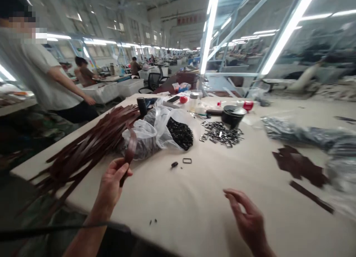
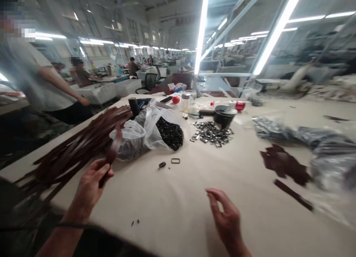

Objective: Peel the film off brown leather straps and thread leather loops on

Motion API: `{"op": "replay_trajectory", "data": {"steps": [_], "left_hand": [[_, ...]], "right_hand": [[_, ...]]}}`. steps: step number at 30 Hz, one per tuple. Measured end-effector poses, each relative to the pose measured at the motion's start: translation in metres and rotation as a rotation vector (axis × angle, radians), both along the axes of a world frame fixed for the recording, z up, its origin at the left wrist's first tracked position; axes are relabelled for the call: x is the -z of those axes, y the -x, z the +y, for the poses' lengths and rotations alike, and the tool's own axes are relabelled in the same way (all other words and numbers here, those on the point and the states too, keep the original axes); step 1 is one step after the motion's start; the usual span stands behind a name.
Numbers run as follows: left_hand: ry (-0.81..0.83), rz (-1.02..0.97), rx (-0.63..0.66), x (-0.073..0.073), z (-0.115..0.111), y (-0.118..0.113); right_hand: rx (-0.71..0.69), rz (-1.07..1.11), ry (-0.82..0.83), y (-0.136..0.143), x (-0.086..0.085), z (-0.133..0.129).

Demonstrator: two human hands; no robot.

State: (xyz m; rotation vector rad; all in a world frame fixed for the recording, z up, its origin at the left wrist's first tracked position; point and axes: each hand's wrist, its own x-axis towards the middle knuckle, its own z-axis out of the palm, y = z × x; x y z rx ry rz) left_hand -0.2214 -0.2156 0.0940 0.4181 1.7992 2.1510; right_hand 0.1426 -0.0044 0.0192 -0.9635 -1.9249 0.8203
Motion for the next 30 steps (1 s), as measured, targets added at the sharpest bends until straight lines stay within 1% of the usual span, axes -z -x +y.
{"op": "replay_trajectory", "data": {"steps": [2,3,4,5,6,7,8,9,10,11,13,15,17,18,19,22,23,24,25,27,28,30], "left_hand": [[0.074,0.170,0.144,0.017,-0.011,-0.056],[0.120,0.270,0.226,0.023,-0.016,-0.078],[0.161,0.383,0.314,0.029,-0.021,-0.096],[0.197,0.499,0.398,0.034,-0.026,-0.111],[0.225,0.608,0.471,0.038,-0.032,-0.122],[0.244,0.701,0.528,0.043,-0.038,-0.130],[0.260,0.768,0.574,0.047,-0.046,-0.136],[0.268,0.808,0.613,0.052,-0.055,-0.140],[0.275,0.826,0.656,0.058,-0.066,-0.143],[0.282,0.831,0.704,0.065,-0.077,-0.146],[0.304,0.828,0.815,0.081,-0.102,-0.148],[0.351,0.780,0.912,0.097,-0.124,-0.145],[0.435,0.670,0.984,0.114,-0.141,-0.136],[0.505,0.624,0.998,0.122,-0.147,-0.129],[0.620,0.596,0.990,0.131,-0.151,-0.120],[1.062,0.575,0.914,0.159,-0.157,-0.093],[1.164,0.551,0.909,0.168,-0.158,-0.085],[1.216,0.513,0.928,0.178,-0.159,-0.079],[1.217,0.473,0.960,0.186,-0.160,-0.075],[1.159,0.431,1.008,0.199,-0.164,-0.070],[1.127,0.427,1.018,0.203,-0.167,-0.070],[1.065,0.424,1.036,0.204,-0.172,-0.073]], "right_hand": [[-0.256,0.084,0.334,0.029,-0.024,-0.034],[-0.409,0.120,0.509,0.048,-0.035,-0.050],[-0.555,0.150,0.659,0.068,-0.044,-0.065],[-0.650,0.188,0.816,0.087,-0.052,-0.077],[-0.712,0.216,0.988,0.106,-0.058,-0.087],[-0.740,0.257,1.162,0.121,-0.063,-0.093],[-0.731,0.301,1.309,0.135,-0.068,-0.097],[-0.697,0.346,1.415,0.146,-0.072,-0.097],[-0.650,0.390,1.474,0.155,-0.076,-0.096],[-0.602,0.430,1.489,0.161,-0.081,-0.093],[-0.540,0.494,1.439,0.168,-0.090,-0.086],[-0.539,0.540,1.371,0.168,-0.101,-0.082],[-0.553,0.580,1.308,0.161,-0.111,-0.081],[-0.566,0.598,1.275,0.155,-0.117,-0.081],[-0.584,0.614,1.231,0.148,-0.122,-0.081],[-0.646,0.630,1.034,0.117,-0.138,-0.081],[-0.656,0.619,0.959,0.105,-0.144,-0.081],[-0.654,0.600,0.893,0.093,-0.149,-0.080],[-0.641,0.577,0.844,0.080,-0.155,-0.080],[-0.596,0.533,0.778,0.058,-0.165,-0.081],[-0.568,0.513,0.756,0.049,-0.169,-0.082],[-0.505,0.472,0.727,0.033,-0.174,-0.083]]}}
